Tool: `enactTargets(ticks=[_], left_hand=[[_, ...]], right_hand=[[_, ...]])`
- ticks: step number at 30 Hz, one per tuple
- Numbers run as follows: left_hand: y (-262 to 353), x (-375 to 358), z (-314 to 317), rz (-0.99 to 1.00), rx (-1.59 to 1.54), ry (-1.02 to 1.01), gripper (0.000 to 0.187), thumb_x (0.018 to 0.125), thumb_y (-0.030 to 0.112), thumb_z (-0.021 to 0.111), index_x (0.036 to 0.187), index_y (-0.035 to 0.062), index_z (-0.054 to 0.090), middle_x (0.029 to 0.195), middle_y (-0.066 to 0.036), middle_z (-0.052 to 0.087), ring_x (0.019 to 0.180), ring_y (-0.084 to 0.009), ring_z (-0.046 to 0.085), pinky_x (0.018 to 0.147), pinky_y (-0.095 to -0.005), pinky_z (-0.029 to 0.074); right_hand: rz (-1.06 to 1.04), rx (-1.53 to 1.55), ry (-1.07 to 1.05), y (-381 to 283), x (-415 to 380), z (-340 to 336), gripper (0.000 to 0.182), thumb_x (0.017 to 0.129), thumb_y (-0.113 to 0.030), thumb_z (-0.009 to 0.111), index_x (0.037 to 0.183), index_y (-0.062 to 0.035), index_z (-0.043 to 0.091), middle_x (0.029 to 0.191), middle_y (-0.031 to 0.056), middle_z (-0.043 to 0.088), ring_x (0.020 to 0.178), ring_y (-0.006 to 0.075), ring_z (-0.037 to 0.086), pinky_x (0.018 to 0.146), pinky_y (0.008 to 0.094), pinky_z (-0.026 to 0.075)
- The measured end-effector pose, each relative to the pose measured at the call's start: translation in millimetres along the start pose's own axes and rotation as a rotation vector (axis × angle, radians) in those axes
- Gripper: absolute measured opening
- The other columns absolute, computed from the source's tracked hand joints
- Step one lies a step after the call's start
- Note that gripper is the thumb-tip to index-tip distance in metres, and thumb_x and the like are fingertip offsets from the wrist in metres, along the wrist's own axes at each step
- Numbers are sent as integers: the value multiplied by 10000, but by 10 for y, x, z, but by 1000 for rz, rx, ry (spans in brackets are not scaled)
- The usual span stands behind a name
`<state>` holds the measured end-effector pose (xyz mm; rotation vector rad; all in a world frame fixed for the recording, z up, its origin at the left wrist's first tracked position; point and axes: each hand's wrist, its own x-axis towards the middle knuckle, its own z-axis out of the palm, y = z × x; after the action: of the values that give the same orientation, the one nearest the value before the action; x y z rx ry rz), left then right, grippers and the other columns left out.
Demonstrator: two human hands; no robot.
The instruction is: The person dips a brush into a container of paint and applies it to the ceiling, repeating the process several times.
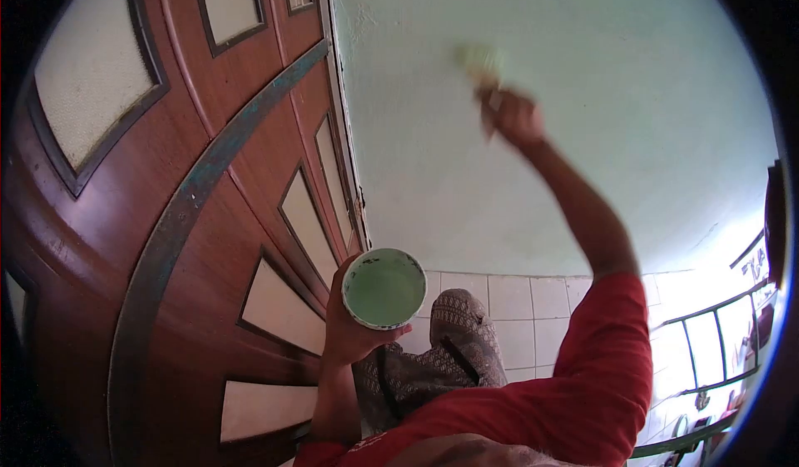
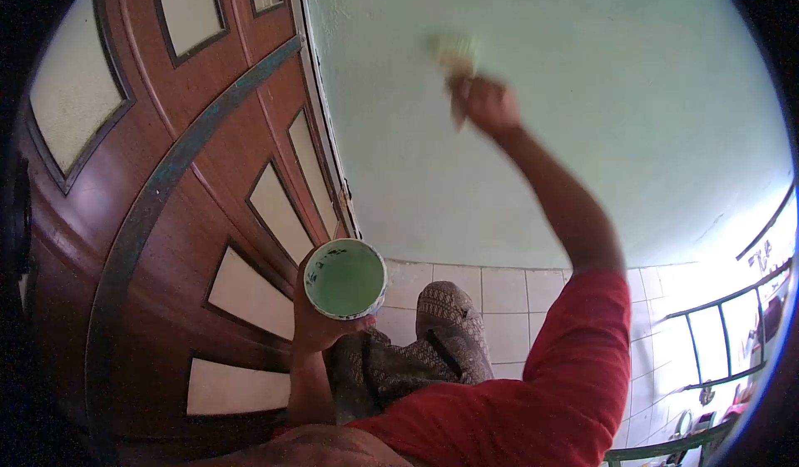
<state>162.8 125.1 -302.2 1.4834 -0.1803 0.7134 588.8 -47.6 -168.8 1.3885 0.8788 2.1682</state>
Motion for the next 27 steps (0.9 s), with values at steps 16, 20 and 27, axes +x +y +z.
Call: enactTargets(ticks=[16, 20, 27], left_hand=[[173, 4, 19, 8, 15, 29, 1144, 523, 31, 980, 1479, 21, 352, 1333, -120, 570, 1229, -247, 590, 1013, -414, 537], [173, 32, 18, 12, 49, -6, 1157, 525, 32, 979, 1491, 27, 342, 1345, -122, 567, 1230, -249, 590, 1021, -417, 531], [221, -9, -74, -15, -1, 2, 1193, 504, 39, 982, 1503, 30, 329, 1364, -126, 552, 1252, -253, 577, 1041, -419, 518]], right_hand=[[342, 717, -309, 1672, 2118, 643, 190, 932, -284, 692, 1077, -170, 739, 1006, 49, 748, 945, 267, 711, 802, 382, 569], [451, 657, 109, 1704, 2586, 306, 112, 962, -58, 643, 1002, -48, 747, 1013, 91, 757, 873, 272, 725, 750, 379, 571], [-75, 673, 39, -888, 427, -258, 135, 918, -267, 663, 952, -140, 690, 867, 17, 671, 724, 180, 653, 584, 345, 525]])
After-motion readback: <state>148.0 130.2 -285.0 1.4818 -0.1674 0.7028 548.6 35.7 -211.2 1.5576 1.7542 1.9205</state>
